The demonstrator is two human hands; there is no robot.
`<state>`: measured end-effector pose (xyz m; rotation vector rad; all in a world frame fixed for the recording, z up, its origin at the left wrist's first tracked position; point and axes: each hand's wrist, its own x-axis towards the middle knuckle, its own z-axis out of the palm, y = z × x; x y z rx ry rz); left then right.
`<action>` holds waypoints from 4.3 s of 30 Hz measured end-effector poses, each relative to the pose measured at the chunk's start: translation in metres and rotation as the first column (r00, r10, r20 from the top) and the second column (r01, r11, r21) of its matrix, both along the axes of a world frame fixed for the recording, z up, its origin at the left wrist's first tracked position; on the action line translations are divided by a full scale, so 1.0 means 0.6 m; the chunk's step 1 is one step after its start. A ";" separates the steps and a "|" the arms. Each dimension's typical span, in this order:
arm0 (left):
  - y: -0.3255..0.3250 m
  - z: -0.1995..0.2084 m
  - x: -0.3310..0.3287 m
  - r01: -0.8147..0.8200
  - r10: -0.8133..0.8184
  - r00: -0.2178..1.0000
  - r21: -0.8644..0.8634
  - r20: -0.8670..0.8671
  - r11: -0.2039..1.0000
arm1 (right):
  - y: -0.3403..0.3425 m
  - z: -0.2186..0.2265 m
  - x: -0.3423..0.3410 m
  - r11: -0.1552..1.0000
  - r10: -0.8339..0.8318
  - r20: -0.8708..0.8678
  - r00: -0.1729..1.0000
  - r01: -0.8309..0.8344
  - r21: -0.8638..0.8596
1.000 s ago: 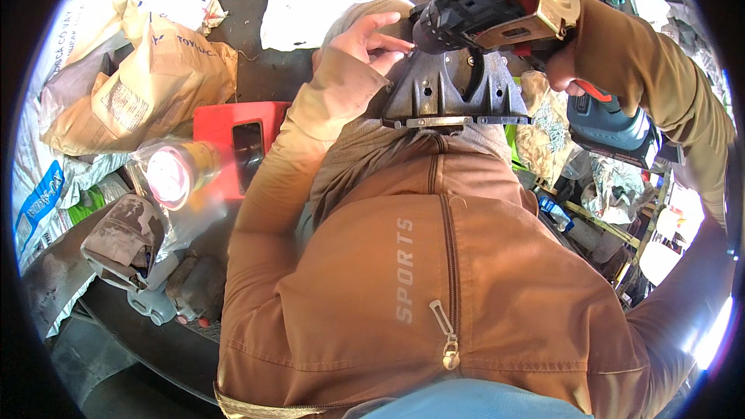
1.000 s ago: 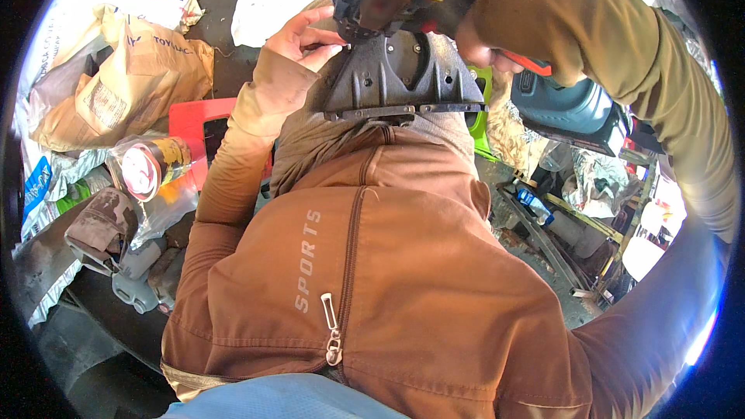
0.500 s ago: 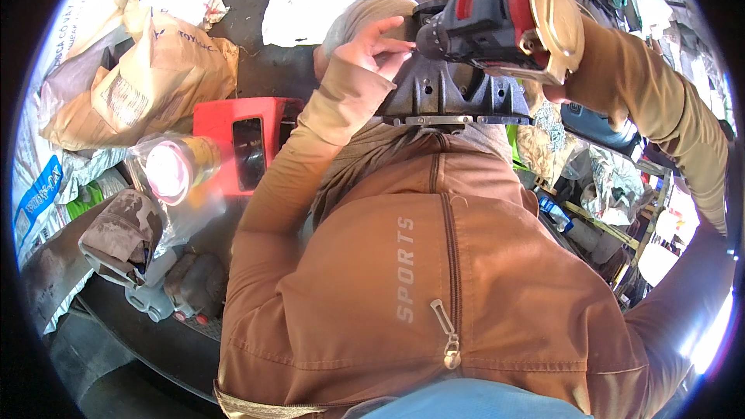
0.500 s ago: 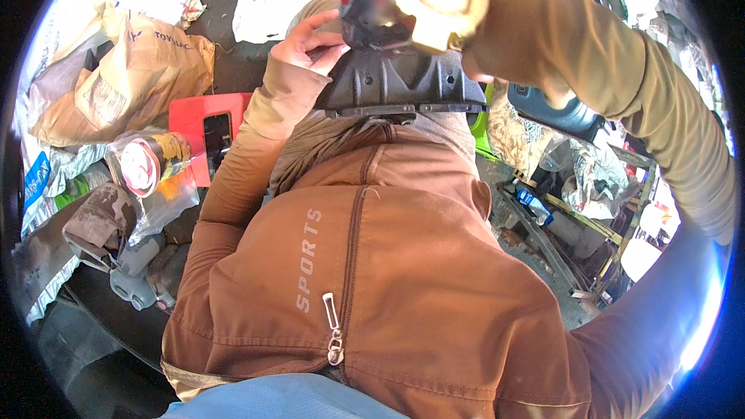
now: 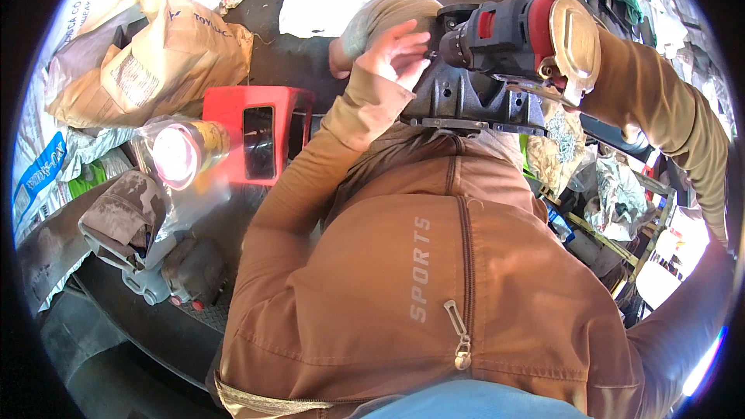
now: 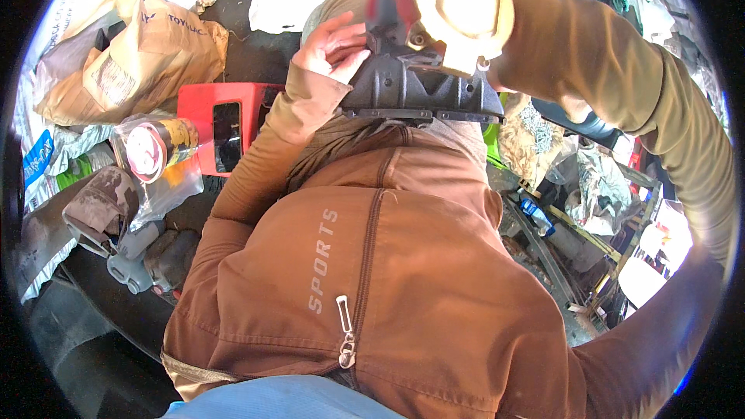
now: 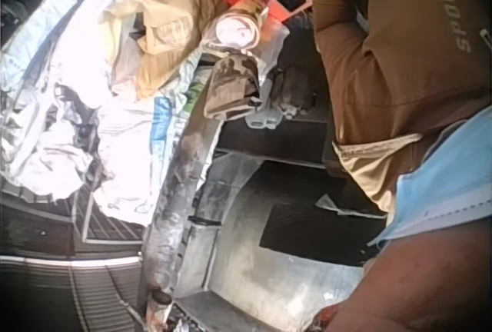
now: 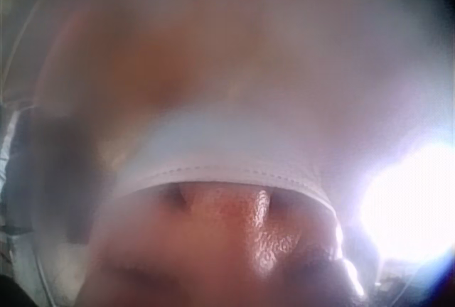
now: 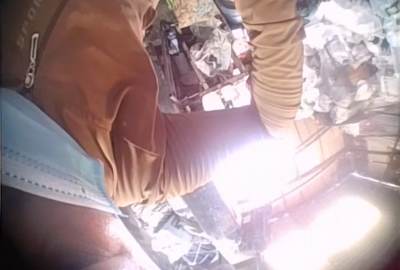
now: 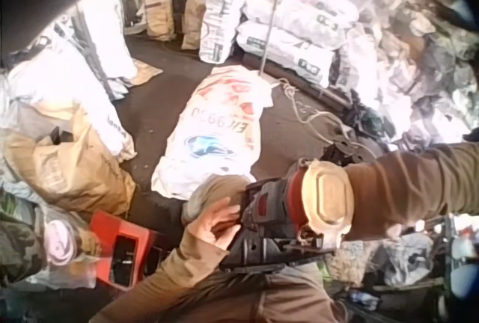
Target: The person sits on the floor and uses a cordless drill to fasten screws into a black metal part. They repeatedly insert screws by hand and tighten them with the drill, rotating the part to access different holes.
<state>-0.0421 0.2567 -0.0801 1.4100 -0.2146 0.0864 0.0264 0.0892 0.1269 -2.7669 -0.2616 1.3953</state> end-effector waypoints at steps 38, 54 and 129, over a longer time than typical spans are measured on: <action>0.032 0.063 0.008 0.277 -0.304 0.948 0.701 -0.090 0.657 | -0.340 -0.054 -0.269 0.681 -0.653 0.216 0.726 0.438 0.586; 0.033 0.161 0.111 0.521 -0.529 0.845 0.354 -0.083 0.777 | -0.552 -0.404 -0.576 -0.451 -0.885 -0.043 -0.464 0.828 0.332; 0.027 0.105 -0.006 -0.032 -0.176 0.923 0.525 0.341 0.851 | -0.152 0.040 -0.201 0.983 -0.069 0.322 0.944 0.010 0.181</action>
